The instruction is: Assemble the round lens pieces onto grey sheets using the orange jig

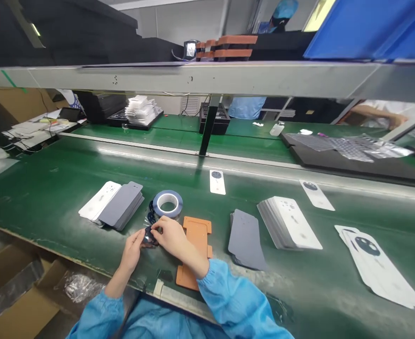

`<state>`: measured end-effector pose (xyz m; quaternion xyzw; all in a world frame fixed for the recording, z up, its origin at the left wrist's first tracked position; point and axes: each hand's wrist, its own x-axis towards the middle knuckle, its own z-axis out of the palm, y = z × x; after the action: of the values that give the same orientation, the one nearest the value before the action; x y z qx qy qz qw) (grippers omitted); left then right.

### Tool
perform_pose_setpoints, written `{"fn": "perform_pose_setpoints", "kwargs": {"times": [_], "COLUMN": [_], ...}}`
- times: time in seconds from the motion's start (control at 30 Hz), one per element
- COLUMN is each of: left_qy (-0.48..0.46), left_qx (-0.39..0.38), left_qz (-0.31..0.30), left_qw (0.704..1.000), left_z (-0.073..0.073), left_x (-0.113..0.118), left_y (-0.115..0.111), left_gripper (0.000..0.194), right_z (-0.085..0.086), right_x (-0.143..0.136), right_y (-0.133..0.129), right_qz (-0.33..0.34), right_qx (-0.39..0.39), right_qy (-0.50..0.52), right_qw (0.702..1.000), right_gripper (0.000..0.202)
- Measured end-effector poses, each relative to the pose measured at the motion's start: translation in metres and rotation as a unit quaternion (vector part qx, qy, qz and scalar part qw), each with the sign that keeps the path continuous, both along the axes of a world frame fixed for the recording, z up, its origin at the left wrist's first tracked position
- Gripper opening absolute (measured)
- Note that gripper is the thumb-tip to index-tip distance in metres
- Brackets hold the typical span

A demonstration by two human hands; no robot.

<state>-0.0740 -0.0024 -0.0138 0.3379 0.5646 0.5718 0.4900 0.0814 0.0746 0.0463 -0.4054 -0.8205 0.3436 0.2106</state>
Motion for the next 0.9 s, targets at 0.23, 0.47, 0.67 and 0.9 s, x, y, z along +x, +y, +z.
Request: {"fn": "perform_pose_setpoints", "kwargs": {"times": [0.23, 0.47, 0.67, 0.9], "left_qy": [0.025, 0.053, 0.061, 0.163], "left_qx": [-0.003, -0.027, -0.059, -0.028], "left_qz": [0.017, 0.029, -0.002, 0.019], "left_qw": [1.0, 0.998, 0.996, 0.986], "left_z": [0.001, 0.013, 0.017, 0.036], "left_x": [0.002, 0.008, 0.014, 0.011], "left_y": [-0.001, 0.001, 0.003, -0.001], "left_gripper": [0.067, 0.072, 0.057, 0.056], "right_z": [-0.005, 0.003, 0.002, 0.003], "right_x": [0.005, 0.005, 0.032, 0.103], "right_y": [-0.003, -0.006, -0.019, -0.008], "right_qz": [-0.052, -0.031, -0.002, -0.048], "right_qx": [-0.008, -0.01, 0.013, -0.158], "right_qy": [-0.017, -0.003, 0.02, 0.258], "right_qw": [0.998, 0.999, 1.0, 0.952], "right_gripper": [0.023, 0.008, 0.015, 0.024]}}
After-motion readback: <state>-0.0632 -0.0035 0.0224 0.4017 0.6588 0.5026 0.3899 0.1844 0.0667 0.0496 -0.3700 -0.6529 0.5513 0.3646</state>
